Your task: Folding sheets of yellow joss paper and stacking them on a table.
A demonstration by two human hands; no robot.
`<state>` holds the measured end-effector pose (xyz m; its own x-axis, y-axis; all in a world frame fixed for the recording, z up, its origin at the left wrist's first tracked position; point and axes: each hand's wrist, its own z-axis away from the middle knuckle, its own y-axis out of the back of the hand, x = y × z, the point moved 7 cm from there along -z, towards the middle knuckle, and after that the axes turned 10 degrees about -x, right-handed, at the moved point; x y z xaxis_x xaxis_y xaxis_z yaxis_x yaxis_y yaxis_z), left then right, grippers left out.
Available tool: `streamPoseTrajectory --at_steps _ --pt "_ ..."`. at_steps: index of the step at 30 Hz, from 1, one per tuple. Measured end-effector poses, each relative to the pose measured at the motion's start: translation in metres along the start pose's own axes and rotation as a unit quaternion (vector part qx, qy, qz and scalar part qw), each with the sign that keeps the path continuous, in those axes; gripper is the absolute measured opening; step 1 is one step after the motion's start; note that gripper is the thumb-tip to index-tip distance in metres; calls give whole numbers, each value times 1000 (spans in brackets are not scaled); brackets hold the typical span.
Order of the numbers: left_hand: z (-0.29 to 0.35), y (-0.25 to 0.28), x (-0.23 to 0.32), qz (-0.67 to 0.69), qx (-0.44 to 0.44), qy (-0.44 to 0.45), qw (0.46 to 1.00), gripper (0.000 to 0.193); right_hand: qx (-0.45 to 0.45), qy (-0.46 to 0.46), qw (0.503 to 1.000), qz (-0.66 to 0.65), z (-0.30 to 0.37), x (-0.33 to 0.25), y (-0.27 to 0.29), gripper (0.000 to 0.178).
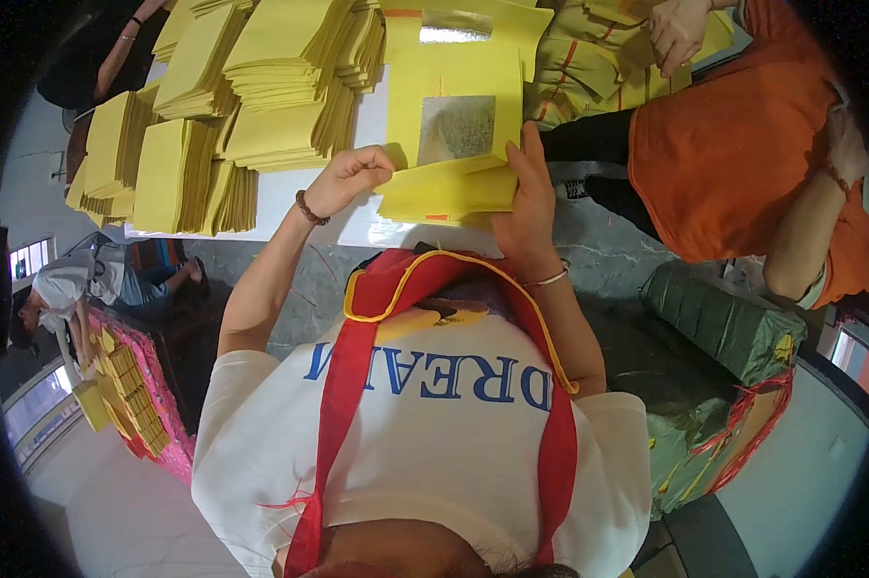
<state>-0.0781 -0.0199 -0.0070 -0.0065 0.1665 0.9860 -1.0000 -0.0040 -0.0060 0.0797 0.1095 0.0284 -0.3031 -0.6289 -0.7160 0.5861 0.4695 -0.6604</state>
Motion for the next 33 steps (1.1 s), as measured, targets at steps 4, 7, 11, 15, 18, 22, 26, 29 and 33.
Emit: streamPoseTrajectory --at_steps 4,7,11,15,18,22,26,29,33 --pt "-4 -2 6 37 5 28 999 19 -34 1 999 11 -4 2 0 57" --pt "-15 0 24 -137 13 80 987 25 -59 6 998 31 0 0 -13 60" --pt "-49 -10 48 8 108 -6 994 33 -92 13 994 53 2 3 -23 67" --pt "-82 -18 34 109 108 -36 988 46 -96 8 995 31 1 13 -21 68" --pt "-87 -24 42 110 145 -2 983 56 -107 -16 994 28 -2 17 -25 67" --pt "-89 -23 34 50 157 4 986 63 -127 2 991 43 -7 21 -26 58" --pt "-87 -25 34 81 148 -19 985 61 -100 -13 994 46 -7 20 -22 50" --pt "-86 -25 31 129 134 -32 982 59 -72 -18 997 36 -7 22 -11 49" --pt "-87 -24 24 127 126 3 984 49 -61 -16 997 37 -9 23 -8 49"
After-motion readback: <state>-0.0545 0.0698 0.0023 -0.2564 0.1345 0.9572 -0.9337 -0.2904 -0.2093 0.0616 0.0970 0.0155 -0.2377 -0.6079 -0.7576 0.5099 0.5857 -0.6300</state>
